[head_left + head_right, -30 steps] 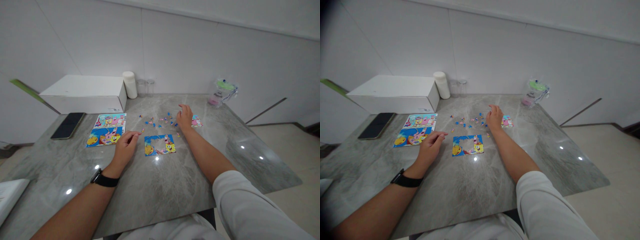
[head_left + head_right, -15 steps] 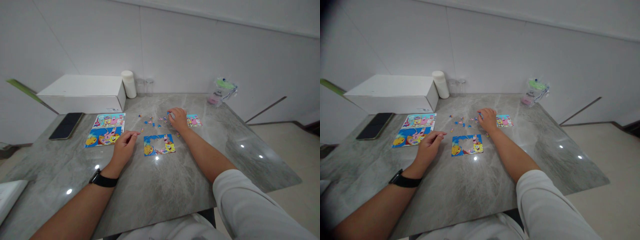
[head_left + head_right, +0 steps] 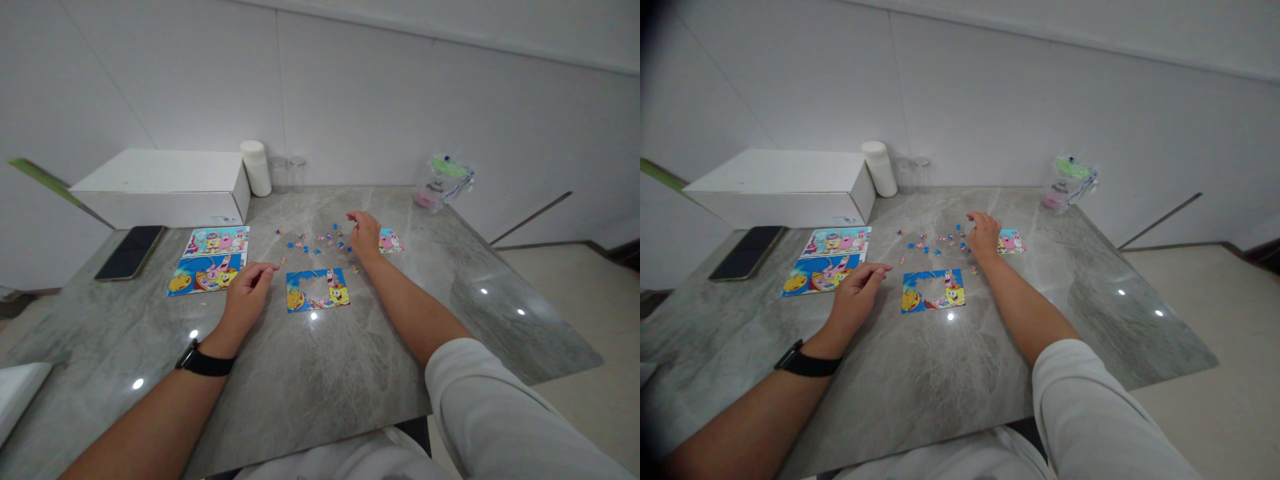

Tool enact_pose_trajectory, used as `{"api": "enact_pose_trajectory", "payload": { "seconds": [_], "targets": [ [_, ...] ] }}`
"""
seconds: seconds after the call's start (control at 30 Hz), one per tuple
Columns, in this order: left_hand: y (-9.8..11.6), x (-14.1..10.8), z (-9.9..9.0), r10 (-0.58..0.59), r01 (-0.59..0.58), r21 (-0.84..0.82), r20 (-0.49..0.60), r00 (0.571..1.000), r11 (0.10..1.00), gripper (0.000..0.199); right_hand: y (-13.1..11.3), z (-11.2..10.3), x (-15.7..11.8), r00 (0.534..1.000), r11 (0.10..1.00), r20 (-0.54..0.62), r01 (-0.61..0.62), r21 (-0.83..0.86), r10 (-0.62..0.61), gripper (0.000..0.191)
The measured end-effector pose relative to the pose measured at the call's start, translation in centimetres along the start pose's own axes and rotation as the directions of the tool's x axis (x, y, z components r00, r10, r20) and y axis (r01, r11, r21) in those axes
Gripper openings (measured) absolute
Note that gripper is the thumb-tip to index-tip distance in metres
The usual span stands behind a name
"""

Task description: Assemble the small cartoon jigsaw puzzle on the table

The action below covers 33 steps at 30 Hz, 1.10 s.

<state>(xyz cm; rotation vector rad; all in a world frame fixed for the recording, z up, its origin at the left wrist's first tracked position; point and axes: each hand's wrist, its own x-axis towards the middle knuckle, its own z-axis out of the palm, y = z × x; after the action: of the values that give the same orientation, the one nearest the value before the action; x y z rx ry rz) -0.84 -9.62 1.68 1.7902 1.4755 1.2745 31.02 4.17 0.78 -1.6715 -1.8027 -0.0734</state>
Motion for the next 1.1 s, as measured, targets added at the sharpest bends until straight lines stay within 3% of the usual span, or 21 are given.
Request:
{"api": "enact_pose_trajectory", "payload": {
  "seconds": [0.2,0.5,0.7,0.93,1.1],
  "targets": [
    [0.2,0.1,0.0,-0.006,0.006,-0.004,0.002,1.000,1.000,0.030,0.4,0.4,0.2,1.000,0.999,-0.006,-0.007,0.031,0.007,0.059],
    [-0.2,0.0,0.1,0.006,-0.006,-0.005,0.005,1.000,1.000,0.030,0.9,1.3,0.2,0.986,0.991,-0.164,0.044,0.130,-0.022,0.058],
    [0.0,0.0,0.1,0.004,-0.004,-0.007,0.003,1.000,1.000,0.030,0.8,1.2,0.3,0.992,0.990,-0.129,0.031,0.134,-0.014,0.045],
    [-0.1,0.0,0.0,-0.005,0.005,0.005,0.010,1.000,1.000,0.031,0.7,1.0,0.2,0.994,0.992,-0.102,0.038,0.117,-0.026,0.046],
    [-0.1,0.0,0.0,0.000,0.000,-0.003,0.008,1.000,1.000,0.030,0.9,0.6,0.6,0.989,0.989,-0.147,0.038,0.146,-0.016,0.045]
  ]
}}
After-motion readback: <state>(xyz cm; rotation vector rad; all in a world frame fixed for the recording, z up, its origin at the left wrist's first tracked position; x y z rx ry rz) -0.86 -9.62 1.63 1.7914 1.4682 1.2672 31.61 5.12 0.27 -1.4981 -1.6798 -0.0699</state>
